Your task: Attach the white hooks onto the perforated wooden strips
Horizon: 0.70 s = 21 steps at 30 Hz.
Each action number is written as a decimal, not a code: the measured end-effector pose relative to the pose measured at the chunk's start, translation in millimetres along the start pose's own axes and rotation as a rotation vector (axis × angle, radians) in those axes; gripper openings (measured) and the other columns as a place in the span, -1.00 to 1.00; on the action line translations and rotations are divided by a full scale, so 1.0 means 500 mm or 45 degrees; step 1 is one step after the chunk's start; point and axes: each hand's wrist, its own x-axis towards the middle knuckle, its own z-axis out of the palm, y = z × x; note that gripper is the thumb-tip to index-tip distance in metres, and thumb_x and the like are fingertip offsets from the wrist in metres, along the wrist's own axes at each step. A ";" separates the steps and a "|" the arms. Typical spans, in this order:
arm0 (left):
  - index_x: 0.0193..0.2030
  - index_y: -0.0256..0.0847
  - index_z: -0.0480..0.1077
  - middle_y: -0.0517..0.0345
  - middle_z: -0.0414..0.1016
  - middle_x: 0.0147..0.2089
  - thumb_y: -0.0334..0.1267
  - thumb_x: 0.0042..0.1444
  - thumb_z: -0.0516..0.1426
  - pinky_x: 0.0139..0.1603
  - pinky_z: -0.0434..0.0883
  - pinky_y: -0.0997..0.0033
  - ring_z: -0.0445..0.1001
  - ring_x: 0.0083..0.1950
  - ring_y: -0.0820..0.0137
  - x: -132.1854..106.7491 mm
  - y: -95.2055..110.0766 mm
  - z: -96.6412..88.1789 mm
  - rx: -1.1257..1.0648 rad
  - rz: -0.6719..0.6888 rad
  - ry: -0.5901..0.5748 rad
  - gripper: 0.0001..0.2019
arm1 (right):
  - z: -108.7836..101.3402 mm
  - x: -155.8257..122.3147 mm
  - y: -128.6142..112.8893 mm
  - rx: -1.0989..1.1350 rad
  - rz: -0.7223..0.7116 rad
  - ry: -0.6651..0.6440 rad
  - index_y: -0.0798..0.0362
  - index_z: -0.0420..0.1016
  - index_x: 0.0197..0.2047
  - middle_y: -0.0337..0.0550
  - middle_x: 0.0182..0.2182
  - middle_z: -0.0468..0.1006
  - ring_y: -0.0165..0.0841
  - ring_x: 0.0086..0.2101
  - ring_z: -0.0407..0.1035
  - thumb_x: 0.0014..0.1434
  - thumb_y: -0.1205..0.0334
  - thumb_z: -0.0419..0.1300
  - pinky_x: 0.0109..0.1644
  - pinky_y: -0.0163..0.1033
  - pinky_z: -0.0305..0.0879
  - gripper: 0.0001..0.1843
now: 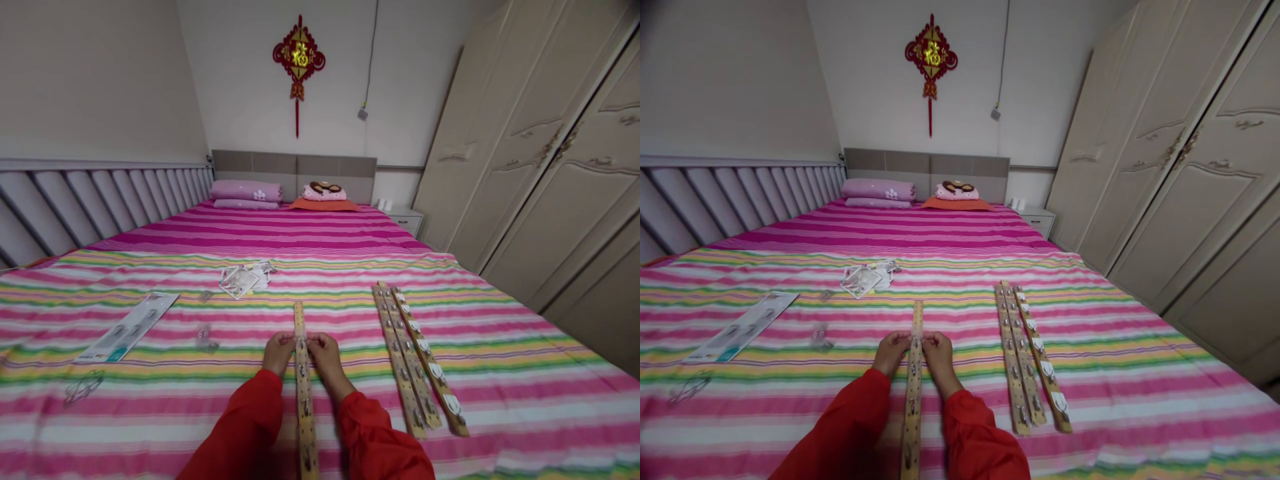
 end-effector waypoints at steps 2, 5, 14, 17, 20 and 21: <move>-0.51 -0.27 0.43 0.19 0.45 -0.60 -0.24 -0.39 0.29 -0.50 0.27 0.47 0.40 -0.52 0.42 0.001 -0.001 0.000 -0.004 -0.003 0.003 -0.77 | 0.001 0.000 0.002 0.007 -0.010 0.004 0.09 0.50 -0.56 -0.28 -0.68 0.47 -0.41 -0.60 0.29 -0.28 0.19 0.29 -0.54 -0.34 0.17 -0.84; -0.51 -0.28 0.43 0.19 0.45 -0.59 -0.23 -0.39 0.30 -0.48 0.29 0.46 0.41 -0.51 0.42 0.006 -0.007 0.000 -0.018 -0.007 0.003 -0.75 | 0.001 0.002 0.006 0.009 -0.018 0.010 0.08 0.49 -0.57 -0.30 -0.70 0.45 -0.41 -0.60 0.29 -0.27 0.20 0.28 -0.54 -0.35 0.18 -0.85; -0.46 -0.28 0.42 0.21 0.44 -0.56 -0.16 -0.44 0.30 -0.44 0.33 0.44 0.41 -0.49 0.42 0.024 -0.034 -0.004 0.030 0.061 0.063 -0.66 | -0.003 0.005 0.024 -0.037 -0.041 0.017 0.08 0.50 -0.53 -0.33 -0.72 0.41 -0.42 -0.62 0.28 -0.23 0.18 0.29 -0.57 -0.36 0.18 -0.84; -0.39 -0.28 0.46 0.22 0.45 -0.55 -0.17 -0.39 0.28 -0.40 0.36 0.43 0.43 -0.48 0.41 0.025 -0.043 -0.005 0.013 0.139 0.051 -0.66 | -0.004 0.004 0.026 -0.040 -0.053 0.036 0.09 0.55 -0.42 -0.36 -0.70 0.41 -0.43 -0.63 0.26 -0.22 0.20 0.28 -0.56 -0.35 0.21 -0.79; -0.31 -0.30 0.51 0.14 0.53 -0.49 -0.17 -0.34 0.27 -0.32 0.39 0.39 0.47 -0.41 0.37 0.027 -0.052 -0.006 0.006 0.173 -0.012 -0.62 | -0.005 0.000 0.024 -0.068 -0.081 -0.024 0.06 0.59 -0.27 -0.30 -0.62 0.51 -0.37 -0.57 0.35 -0.15 0.20 0.26 -0.49 -0.30 0.31 -0.69; -0.30 -0.31 0.53 0.11 0.55 -0.46 -0.16 -0.33 0.27 -0.28 0.40 0.37 0.48 -0.38 0.34 0.029 -0.056 -0.007 0.018 0.173 -0.032 -0.62 | -0.005 -0.001 0.024 -0.079 -0.097 -0.053 0.05 0.59 -0.23 -0.26 -0.57 0.56 -0.33 -0.51 0.40 -0.12 0.19 0.24 -0.43 -0.27 0.36 -0.68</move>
